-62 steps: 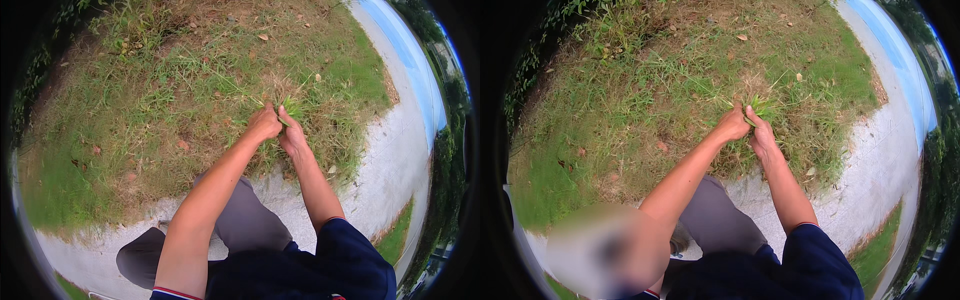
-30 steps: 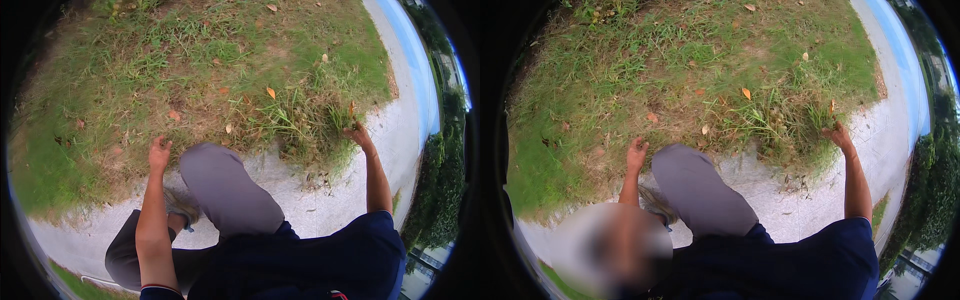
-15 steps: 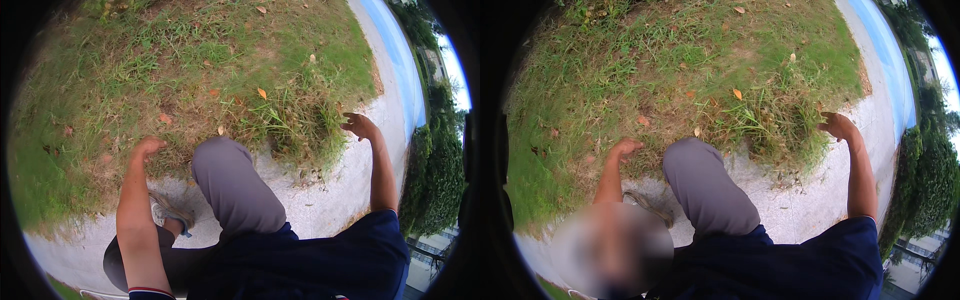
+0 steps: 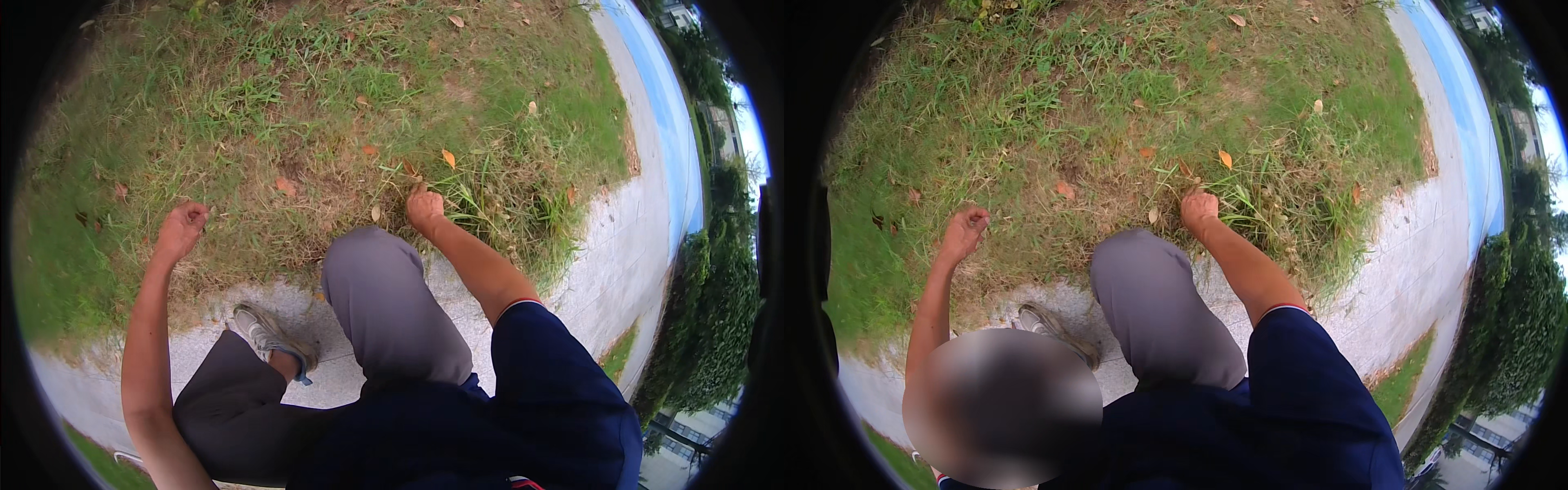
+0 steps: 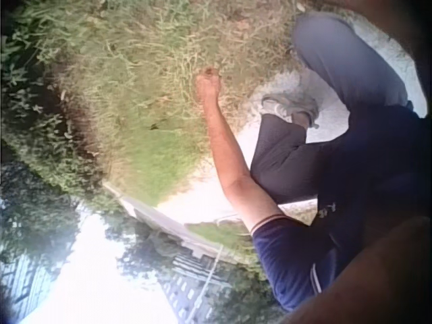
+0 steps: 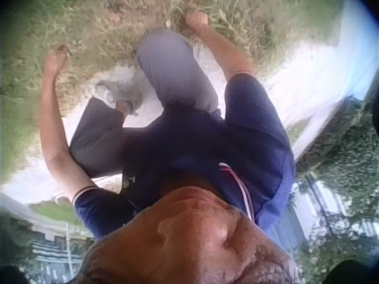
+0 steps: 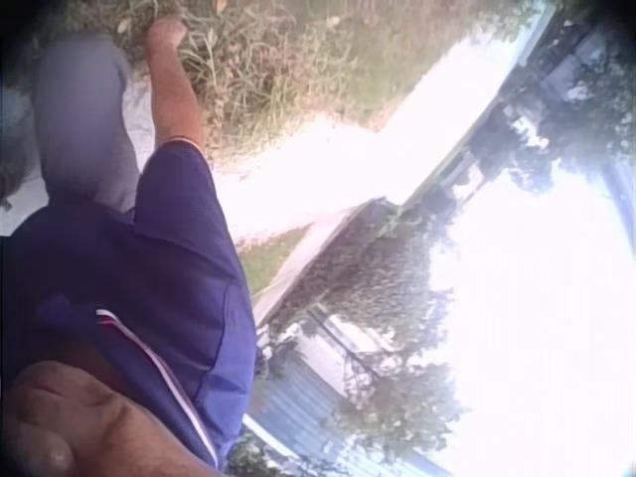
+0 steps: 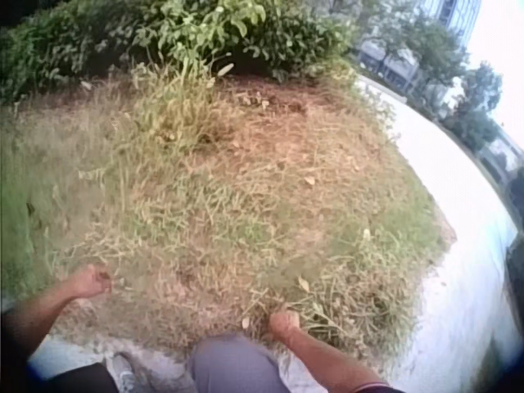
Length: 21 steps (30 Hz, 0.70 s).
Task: The person repeatedly pulls weeds and grass by hand from a garden bed adjacent to a paved walkway. They gather the removed vegetation into a bundle and continue clearing the area throughout the clip.
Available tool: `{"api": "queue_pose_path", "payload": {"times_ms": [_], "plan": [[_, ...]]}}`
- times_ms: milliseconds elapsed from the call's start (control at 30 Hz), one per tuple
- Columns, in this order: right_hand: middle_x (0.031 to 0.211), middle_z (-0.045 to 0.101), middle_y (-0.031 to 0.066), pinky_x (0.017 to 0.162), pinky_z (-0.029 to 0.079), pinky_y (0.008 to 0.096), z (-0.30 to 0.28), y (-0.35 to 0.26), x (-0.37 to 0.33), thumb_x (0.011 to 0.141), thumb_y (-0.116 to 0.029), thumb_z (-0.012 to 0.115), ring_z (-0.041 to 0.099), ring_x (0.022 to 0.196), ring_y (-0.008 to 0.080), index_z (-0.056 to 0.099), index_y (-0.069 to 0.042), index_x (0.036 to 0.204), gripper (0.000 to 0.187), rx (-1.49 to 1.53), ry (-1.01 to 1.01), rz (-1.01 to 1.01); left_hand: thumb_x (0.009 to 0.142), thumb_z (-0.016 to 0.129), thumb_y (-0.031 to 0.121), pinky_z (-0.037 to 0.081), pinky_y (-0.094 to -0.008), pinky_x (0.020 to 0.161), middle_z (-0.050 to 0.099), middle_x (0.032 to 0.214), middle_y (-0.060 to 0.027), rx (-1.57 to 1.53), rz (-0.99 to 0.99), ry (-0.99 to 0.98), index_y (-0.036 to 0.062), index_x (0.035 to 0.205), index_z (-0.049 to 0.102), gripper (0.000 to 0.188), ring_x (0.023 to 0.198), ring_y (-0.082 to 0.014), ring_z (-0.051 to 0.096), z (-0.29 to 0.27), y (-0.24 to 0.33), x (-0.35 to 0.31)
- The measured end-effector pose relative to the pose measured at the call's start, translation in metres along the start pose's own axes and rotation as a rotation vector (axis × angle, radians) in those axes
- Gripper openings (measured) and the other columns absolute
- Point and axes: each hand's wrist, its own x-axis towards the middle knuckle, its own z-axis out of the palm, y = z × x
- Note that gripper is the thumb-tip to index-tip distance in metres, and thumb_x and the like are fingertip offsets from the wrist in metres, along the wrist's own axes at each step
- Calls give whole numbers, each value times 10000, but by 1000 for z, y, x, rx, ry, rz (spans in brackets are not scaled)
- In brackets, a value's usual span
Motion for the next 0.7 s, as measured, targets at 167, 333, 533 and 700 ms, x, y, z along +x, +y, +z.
{"api": "queue_pose_path", "payload": {"times_ms": [167,333,533,700], "plan": [[982,627,109,659,467,360,15,21,5,843,-215,503,607,860,228,641,-107,917,190,-16,-115,-158,857,609,161,466,-298,635,596,796,-71,18,54,-35,5,960,604,187,672,-163,574,-3,-9,-10],[818,601,118,639,403,416,87,36,-117,843,-236,469,573,721,264,583,-77,896,203,52,-95,-261,878,592,171,492,-281,577,590,804,-55,-205,-49,-8,8,984,607,195,684,-140,573,-15,-41,-18],[685,588,113,520,380,450,188,67,-256,828,-252,506,561,614,312,530,-116,764,153,361,-143,-64,896,570,217,438,-249,467,587,817,-43,-200,-138,-14,20,1075,576,266,572,-117,571,-21,-83,-11],[872,591,181,629,479,439,52,18,-172,804,-311,607,611,809,338,516,-30,926,320,504,25,51,884,584,215,466,-246,535,588,840,-42,-207,-196,-48,16,1029,598,247,689,-113,572,-31,-69,-13]]}}
